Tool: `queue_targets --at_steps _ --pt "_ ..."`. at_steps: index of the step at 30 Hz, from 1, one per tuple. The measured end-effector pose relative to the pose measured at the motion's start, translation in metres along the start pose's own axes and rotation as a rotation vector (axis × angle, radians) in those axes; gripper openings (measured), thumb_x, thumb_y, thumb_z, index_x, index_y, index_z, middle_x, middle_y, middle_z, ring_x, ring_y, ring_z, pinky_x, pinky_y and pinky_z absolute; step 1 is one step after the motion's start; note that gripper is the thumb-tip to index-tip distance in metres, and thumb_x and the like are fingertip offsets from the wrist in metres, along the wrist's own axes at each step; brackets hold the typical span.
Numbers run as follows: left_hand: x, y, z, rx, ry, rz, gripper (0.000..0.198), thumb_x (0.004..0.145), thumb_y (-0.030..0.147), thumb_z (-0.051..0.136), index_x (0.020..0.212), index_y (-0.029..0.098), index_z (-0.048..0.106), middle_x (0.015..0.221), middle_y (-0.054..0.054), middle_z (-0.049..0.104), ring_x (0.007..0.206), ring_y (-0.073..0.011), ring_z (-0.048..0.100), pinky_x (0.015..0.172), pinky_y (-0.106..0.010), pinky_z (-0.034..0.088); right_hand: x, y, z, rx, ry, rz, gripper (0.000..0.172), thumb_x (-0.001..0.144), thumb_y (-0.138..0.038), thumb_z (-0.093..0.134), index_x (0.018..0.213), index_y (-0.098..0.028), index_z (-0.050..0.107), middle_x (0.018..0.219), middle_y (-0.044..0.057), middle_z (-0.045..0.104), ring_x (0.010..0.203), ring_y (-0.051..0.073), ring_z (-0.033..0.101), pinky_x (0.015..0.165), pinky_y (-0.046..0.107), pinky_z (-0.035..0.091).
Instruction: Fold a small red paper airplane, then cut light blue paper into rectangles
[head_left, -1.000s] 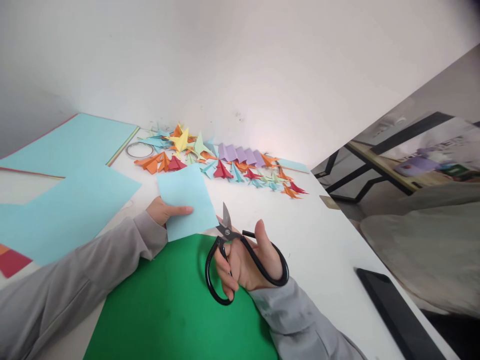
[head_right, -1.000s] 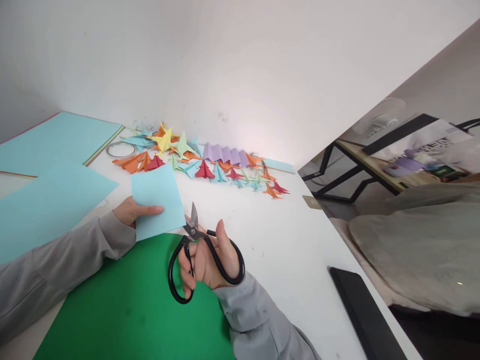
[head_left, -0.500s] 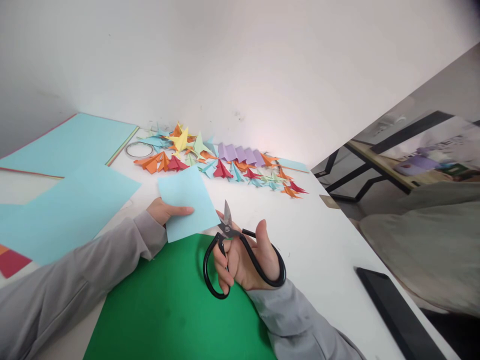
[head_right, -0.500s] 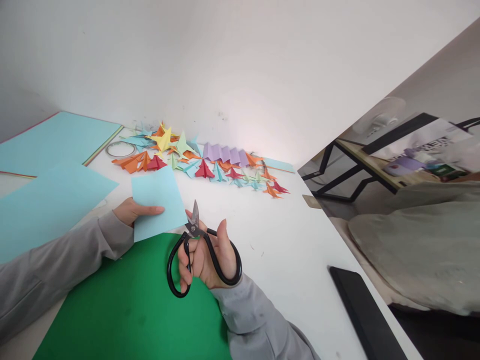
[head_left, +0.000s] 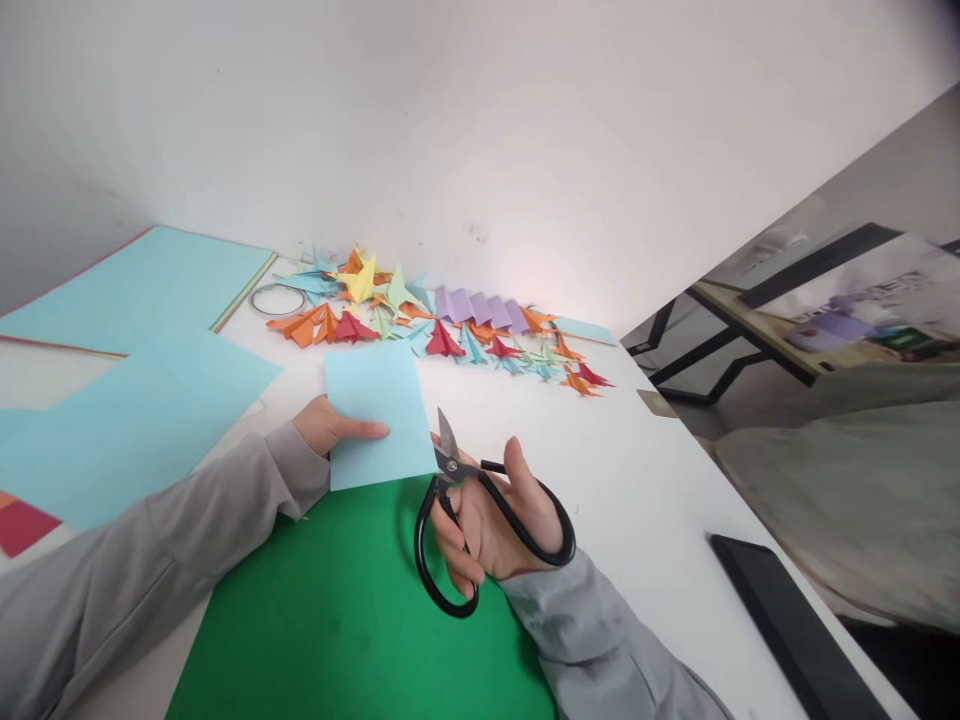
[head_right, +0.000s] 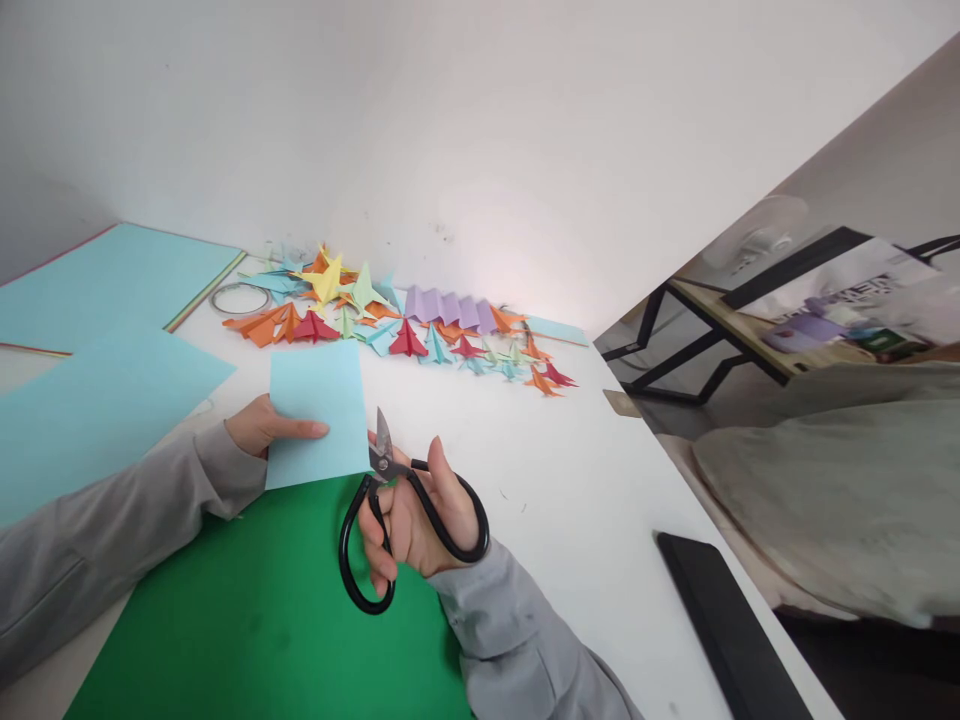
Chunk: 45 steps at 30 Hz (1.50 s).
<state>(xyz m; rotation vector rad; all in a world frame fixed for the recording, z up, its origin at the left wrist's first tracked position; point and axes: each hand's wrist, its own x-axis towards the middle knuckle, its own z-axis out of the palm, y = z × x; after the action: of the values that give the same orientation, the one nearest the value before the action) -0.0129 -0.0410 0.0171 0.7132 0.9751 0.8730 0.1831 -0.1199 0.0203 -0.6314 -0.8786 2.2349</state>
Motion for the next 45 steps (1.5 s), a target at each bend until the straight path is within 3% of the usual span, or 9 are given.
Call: queue_targets --at_steps 8,14,20,29,39,45 --pt "-0.0028 0.0006 0.0017 0.074 0.027 0.035 0.047 0.034 0.018 0.085 0.078 0.012 0.070 0.083 -0.013 0.072 0.084 -0.0340 0.066 0.065 -0.039 0.056 0.0036 0.0029 0.0016 0.039 -0.025 -0.046 0.072 0.079 -0.070 -0.005 0.139 -0.032 0.010 0.062 -0.003 0.057 0.040 0.014 0.050 0.041 0.025 0.035" --pt "0.0002 -0.0017 -0.0004 0.059 0.042 0.011 0.049 0.030 0.019 0.086 0.076 0.011 0.070 0.082 -0.013 0.072 0.084 -0.0343 0.066 0.067 -0.041 0.056 0.0067 0.0063 0.0066 0.064 0.038 -0.120 0.076 0.077 -0.071 -0.005 0.138 -0.030 0.016 0.062 -0.003 0.054 0.041 0.014 0.049 0.047 0.032 0.043" --pt "0.0041 -0.0015 -0.0037 0.063 0.118 0.018 0.055 0.028 0.022 0.086 0.079 0.011 0.070 0.082 -0.013 0.072 0.086 -0.0342 0.066 0.068 -0.041 0.056 0.0046 0.0043 0.0049 0.059 0.033 -0.155 0.081 0.075 -0.073 -0.006 0.140 -0.028 0.015 0.062 -0.001 0.056 0.041 0.014 0.048 0.043 0.031 0.043" --pt "0.0008 0.0007 -0.0058 0.094 -0.109 -0.012 0.052 0.036 0.021 0.085 0.085 0.012 0.069 0.089 -0.013 0.072 0.092 -0.0349 0.064 0.073 -0.042 0.054 0.0041 0.0040 0.0023 0.028 0.008 -0.073 0.077 0.076 -0.071 -0.008 0.139 -0.032 0.013 0.060 -0.003 0.056 0.038 0.013 0.046 0.041 0.028 0.039" --pt "-0.0018 -0.0001 -0.0015 0.081 -0.073 0.017 0.051 0.034 0.020 0.085 0.083 0.012 0.069 0.086 -0.012 0.072 0.089 -0.0340 0.065 0.074 -0.043 0.053 0.0063 0.0051 0.0047 0.082 0.000 -0.120 0.078 0.075 -0.070 -0.012 0.139 -0.032 0.012 0.061 -0.002 0.056 0.040 0.014 0.047 0.041 0.028 0.040" --pt "0.0009 -0.0004 -0.0040 0.091 0.013 0.000 0.048 0.034 0.021 0.086 0.078 0.012 0.069 0.081 -0.011 0.072 0.086 -0.0321 0.066 0.073 -0.041 0.054 0.0062 0.0066 0.0060 0.137 -0.017 -0.220 0.078 0.077 -0.070 -0.009 0.137 -0.029 0.019 0.064 0.000 0.056 0.042 0.014 0.048 0.042 0.030 0.042"
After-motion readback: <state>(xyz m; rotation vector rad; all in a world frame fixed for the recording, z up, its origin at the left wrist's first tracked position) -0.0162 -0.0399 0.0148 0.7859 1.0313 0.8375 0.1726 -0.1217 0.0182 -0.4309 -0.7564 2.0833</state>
